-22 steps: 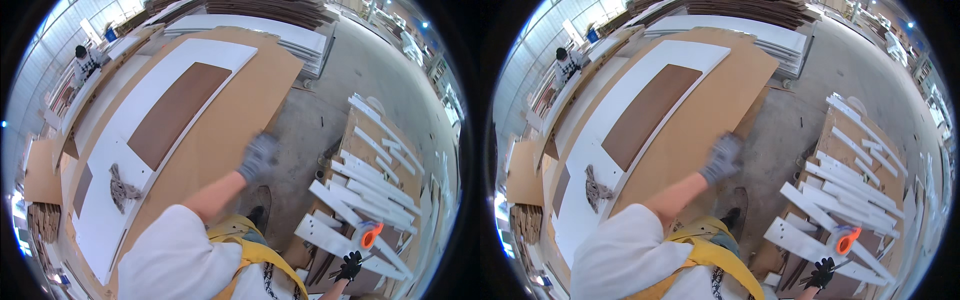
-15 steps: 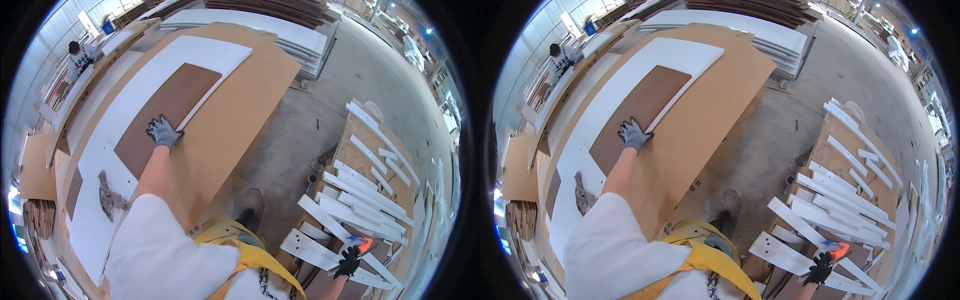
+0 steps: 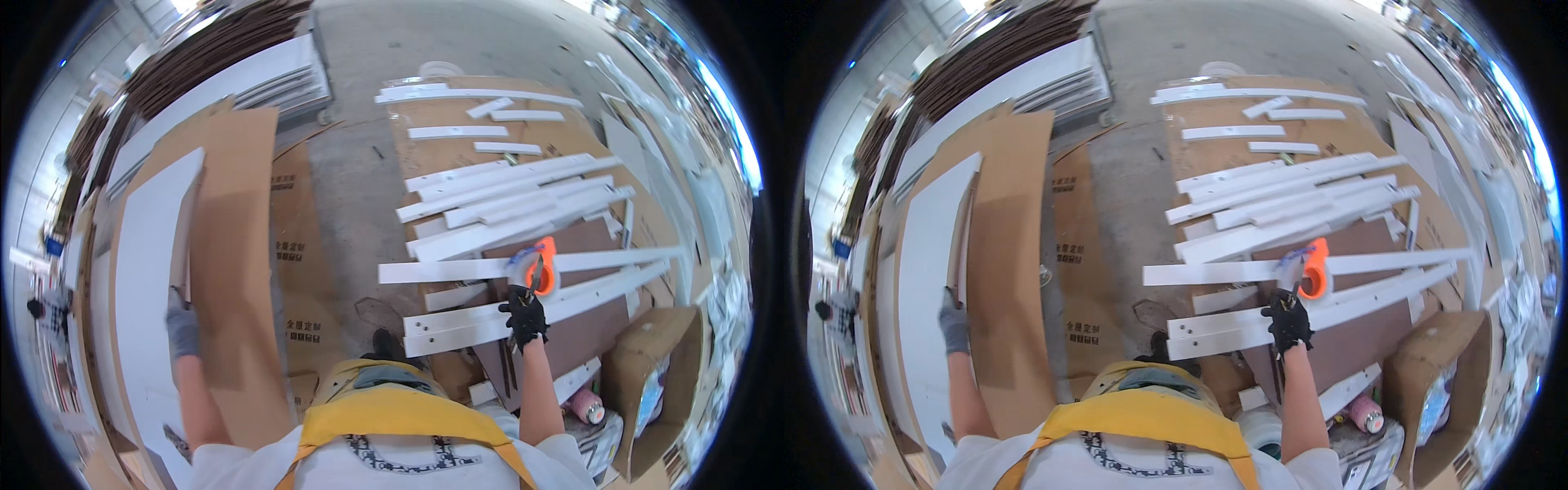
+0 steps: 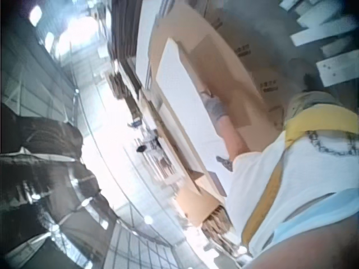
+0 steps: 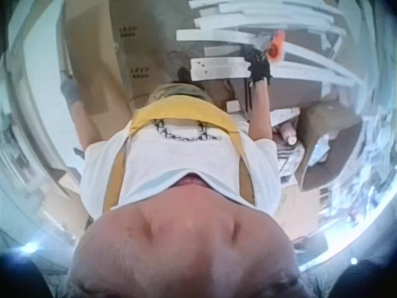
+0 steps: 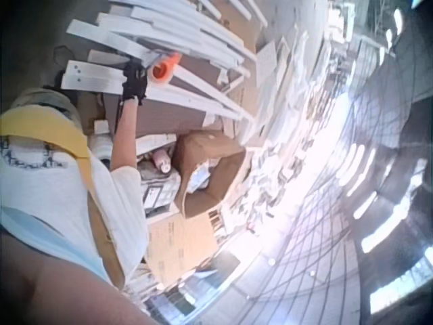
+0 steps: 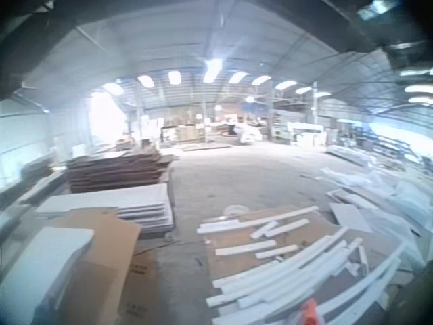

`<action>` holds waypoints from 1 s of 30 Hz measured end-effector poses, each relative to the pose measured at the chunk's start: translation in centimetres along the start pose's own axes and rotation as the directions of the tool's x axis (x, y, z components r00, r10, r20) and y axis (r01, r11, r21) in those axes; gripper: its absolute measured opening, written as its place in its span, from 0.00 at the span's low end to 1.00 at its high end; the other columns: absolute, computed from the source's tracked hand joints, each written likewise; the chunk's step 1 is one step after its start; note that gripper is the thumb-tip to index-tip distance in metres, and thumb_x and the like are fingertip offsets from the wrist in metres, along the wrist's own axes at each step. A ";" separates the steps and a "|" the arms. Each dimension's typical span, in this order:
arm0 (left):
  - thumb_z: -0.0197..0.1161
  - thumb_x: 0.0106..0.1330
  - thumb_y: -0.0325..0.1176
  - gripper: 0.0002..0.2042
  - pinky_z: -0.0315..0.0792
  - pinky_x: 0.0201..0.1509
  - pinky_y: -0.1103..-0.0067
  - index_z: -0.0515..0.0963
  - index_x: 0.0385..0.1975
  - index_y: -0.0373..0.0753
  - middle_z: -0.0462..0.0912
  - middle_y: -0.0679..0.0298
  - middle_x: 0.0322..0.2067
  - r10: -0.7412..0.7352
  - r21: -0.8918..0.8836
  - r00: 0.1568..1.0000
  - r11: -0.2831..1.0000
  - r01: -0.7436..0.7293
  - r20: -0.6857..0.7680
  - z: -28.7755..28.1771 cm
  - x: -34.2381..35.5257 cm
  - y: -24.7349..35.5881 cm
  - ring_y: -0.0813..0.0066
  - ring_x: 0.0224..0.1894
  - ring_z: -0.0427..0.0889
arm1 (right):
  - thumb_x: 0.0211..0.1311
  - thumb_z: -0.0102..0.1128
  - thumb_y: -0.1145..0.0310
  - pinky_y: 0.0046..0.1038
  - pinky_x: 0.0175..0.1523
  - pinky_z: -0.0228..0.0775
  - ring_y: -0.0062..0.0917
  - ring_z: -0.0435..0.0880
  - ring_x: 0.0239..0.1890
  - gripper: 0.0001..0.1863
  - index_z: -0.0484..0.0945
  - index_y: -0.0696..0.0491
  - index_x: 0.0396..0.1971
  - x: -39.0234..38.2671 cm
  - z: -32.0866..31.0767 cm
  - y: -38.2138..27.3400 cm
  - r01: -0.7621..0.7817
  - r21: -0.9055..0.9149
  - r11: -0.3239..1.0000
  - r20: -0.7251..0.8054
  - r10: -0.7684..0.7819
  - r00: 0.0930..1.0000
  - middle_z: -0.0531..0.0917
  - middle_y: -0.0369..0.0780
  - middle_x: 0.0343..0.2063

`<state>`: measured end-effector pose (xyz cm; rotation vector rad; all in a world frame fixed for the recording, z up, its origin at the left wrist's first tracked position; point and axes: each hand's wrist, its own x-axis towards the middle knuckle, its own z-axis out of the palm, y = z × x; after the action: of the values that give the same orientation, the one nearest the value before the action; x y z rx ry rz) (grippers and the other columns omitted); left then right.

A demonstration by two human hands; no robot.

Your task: The person uses a utility knife to score and cut brown and white boards on a workbench. They wipe the surface with a cloth, flip boards, and stack cut pieces. A coworker is visible in the background.

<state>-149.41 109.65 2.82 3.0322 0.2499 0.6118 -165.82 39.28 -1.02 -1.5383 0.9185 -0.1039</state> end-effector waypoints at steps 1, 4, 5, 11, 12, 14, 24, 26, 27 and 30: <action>0.55 0.56 0.22 0.22 0.70 0.56 0.68 0.70 0.53 0.28 0.79 0.46 0.46 -0.072 -0.138 0.995 0.987 0.081 0.068 -3.0 3.1 3.0 0.54 0.50 0.78 | 0.63 0.58 0.65 0.17 0.17 0.64 0.19 0.83 0.25 0.14 0.76 0.53 0.46 -0.2 -1.3 0.5 -0.010 0.045 0.999 -0.036 0.012 0.999 0.84 0.39 0.33; 0.64 0.51 0.22 0.20 0.75 0.48 0.73 0.75 0.48 0.29 0.82 0.51 0.39 0.123 -0.167 0.991 0.979 -0.112 0.058 -8.8 9.7 5.5 0.59 0.42 0.81 | 0.65 0.57 0.63 0.17 0.19 0.66 0.21 0.84 0.28 0.14 0.75 0.54 0.47 -0.7 -3.9 1.4 -0.021 0.145 0.989 -0.123 0.039 0.992 0.84 0.40 0.36; 0.64 0.52 0.23 0.20 0.75 0.46 0.75 0.75 0.47 0.28 0.82 0.53 0.38 0.072 -0.353 0.992 0.935 -0.030 0.106 -8.6 12.3 4.6 0.63 0.40 0.81 | 0.65 0.56 0.63 0.18 0.20 0.66 0.21 0.84 0.28 0.14 0.75 0.54 0.47 -1.1 -4.7 1.2 -0.027 0.160 0.987 -0.162 0.053 0.985 0.84 0.40 0.37; 0.63 0.56 0.30 0.21 0.75 0.41 0.79 0.74 0.50 0.29 0.82 0.59 0.40 0.375 -0.823 0.806 0.521 0.226 0.459 -10.9 19.0 28.4 0.71 0.37 0.81 | 0.65 0.57 0.62 0.19 0.20 0.66 0.22 0.83 0.28 0.15 0.76 0.55 0.46 -2.1 -9.9 3.2 -0.084 0.238 0.968 -0.422 0.181 0.889 0.84 0.39 0.35; 0.63 0.56 0.30 0.21 0.75 0.41 0.80 0.74 0.49 0.28 0.82 0.59 0.39 0.429 -0.830 0.765 0.505 0.238 0.480 -9.6 20.2 32.1 0.72 0.37 0.81 | 0.64 0.57 0.62 0.19 0.20 0.66 0.22 0.83 0.28 0.15 0.76 0.54 0.46 -2.2 -10.4 3.2 -0.071 0.252 0.965 -0.453 0.182 0.873 0.84 0.39 0.35; 0.64 0.55 0.30 0.20 0.75 0.40 0.80 0.75 0.48 0.27 0.82 0.58 0.37 0.564 -0.894 0.703 0.369 0.256 0.434 -6.3 21.3 40.9 0.73 0.36 0.81 | 0.64 0.57 0.61 0.18 0.21 0.66 0.22 0.83 0.27 0.15 0.76 0.54 0.45 -2.7 -11.1 3.4 -0.040 0.279 0.959 -0.520 0.186 0.834 0.84 0.39 0.34; 0.74 0.49 0.38 0.29 0.74 0.44 0.77 0.75 0.49 0.26 0.82 0.57 0.42 0.862 -0.919 0.360 0.393 -0.032 0.356 17.4 26.1 74.4 0.72 0.41 0.80 | 0.63 0.58 0.61 0.20 0.20 0.66 0.22 0.82 0.25 0.16 0.75 0.55 0.45 -8.9 -10.4 2.4 -0.099 0.382 0.919 -0.796 0.382 0.469 0.83 0.40 0.32; 0.75 0.47 0.43 0.32 0.73 0.47 0.77 0.75 0.49 0.27 0.82 0.57 0.43 0.897 -0.904 0.238 0.409 -0.123 0.373 19.5 25.0 79.1 0.72 0.42 0.79 | 0.63 0.58 0.61 0.21 0.20 0.66 0.22 0.82 0.24 0.16 0.75 0.55 0.45 -10.2 -9.9 3.6 -0.053 0.453 0.890 -0.806 0.434 0.403 0.83 0.40 0.31; 0.75 0.47 0.44 0.32 0.73 0.47 0.77 0.75 0.49 0.27 0.82 0.58 0.43 0.915 -0.919 0.198 0.378 -0.111 0.352 21.8 25.1 80.9 0.72 0.42 0.79 | 0.62 0.59 0.62 0.20 0.20 0.65 0.22 0.82 0.23 0.15 0.75 0.54 0.44 -9.8 -8.6 3.1 0.024 0.474 0.880 -0.802 0.419 0.426 0.83 0.39 0.29; 0.74 0.50 0.43 0.26 0.74 0.44 0.76 0.79 0.45 0.30 0.84 0.60 0.37 0.949 -0.931 0.257 0.252 -0.263 0.184 28.8 25.5 85.5 0.74 0.38 0.81 | 0.62 0.58 0.62 0.20 0.21 0.66 0.23 0.82 0.24 0.17 0.74 0.53 0.47 -8.4 -8.1 5.1 -0.143 0.493 0.858 -0.734 0.499 0.461 0.84 0.40 0.32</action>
<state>-102.23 29.34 -8.09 1.9791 -1.2189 -0.5865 -178.43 38.28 -0.06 -0.8504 1.8588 -0.7752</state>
